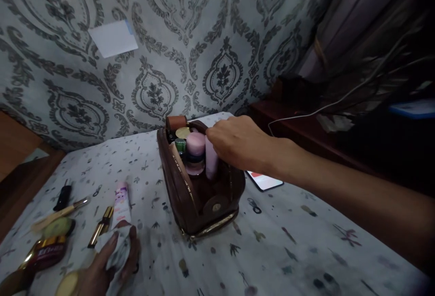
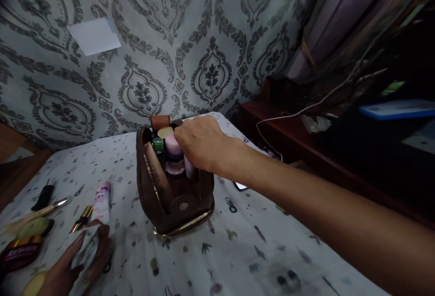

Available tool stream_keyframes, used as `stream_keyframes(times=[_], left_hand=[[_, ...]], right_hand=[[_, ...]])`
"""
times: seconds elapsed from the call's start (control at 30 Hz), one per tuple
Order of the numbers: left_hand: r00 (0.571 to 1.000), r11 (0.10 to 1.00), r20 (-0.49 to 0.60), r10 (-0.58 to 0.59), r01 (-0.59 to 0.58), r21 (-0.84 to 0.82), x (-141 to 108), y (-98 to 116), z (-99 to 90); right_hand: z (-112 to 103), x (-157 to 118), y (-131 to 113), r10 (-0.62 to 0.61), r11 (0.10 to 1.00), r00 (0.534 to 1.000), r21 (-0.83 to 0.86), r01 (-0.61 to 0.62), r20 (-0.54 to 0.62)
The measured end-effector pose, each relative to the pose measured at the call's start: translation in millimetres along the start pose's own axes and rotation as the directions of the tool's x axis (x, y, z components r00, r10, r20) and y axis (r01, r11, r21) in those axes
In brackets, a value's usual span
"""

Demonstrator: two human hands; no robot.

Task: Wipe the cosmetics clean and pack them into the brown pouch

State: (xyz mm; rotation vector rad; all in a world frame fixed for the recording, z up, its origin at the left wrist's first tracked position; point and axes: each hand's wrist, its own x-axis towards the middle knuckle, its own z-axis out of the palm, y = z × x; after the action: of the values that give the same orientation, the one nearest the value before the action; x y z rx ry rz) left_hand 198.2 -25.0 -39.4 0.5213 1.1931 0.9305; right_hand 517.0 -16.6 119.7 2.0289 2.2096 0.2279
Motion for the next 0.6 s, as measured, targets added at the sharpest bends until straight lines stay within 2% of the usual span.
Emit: stream_keyframes(times=[0.1, 0.27, 0.4, 0.6], left_hand=[[0.998, 1.0, 0.059, -0.005, 0.004, 0.013, -1, -2, 1.1], [0.999, 0.999, -0.039, -0.021, 0.02, -0.028, -3, -2, 0.0], [1.0, 1.0, 0.023, -0.01, 0.01, -0.028, -4, -1, 0.8], [1.0, 0.999, -0.013, 0.002, -0.002, -0.04, -4, -1, -0.4]], right_hand=[[0, 0, -2, 0.023, 1.0, 1.0, -0.017, -0.023, -0.003], [1, 2, -8, 0.064, 0.997, 0.998, -0.046, -0.065, -0.014], [5, 1, -9, 0.071, 0.997, 0.997, -0.033, -0.072, -0.044], [11, -3, -5, 0.055, 0.998, 0.995, -0.02, -0.057, -0.078]])
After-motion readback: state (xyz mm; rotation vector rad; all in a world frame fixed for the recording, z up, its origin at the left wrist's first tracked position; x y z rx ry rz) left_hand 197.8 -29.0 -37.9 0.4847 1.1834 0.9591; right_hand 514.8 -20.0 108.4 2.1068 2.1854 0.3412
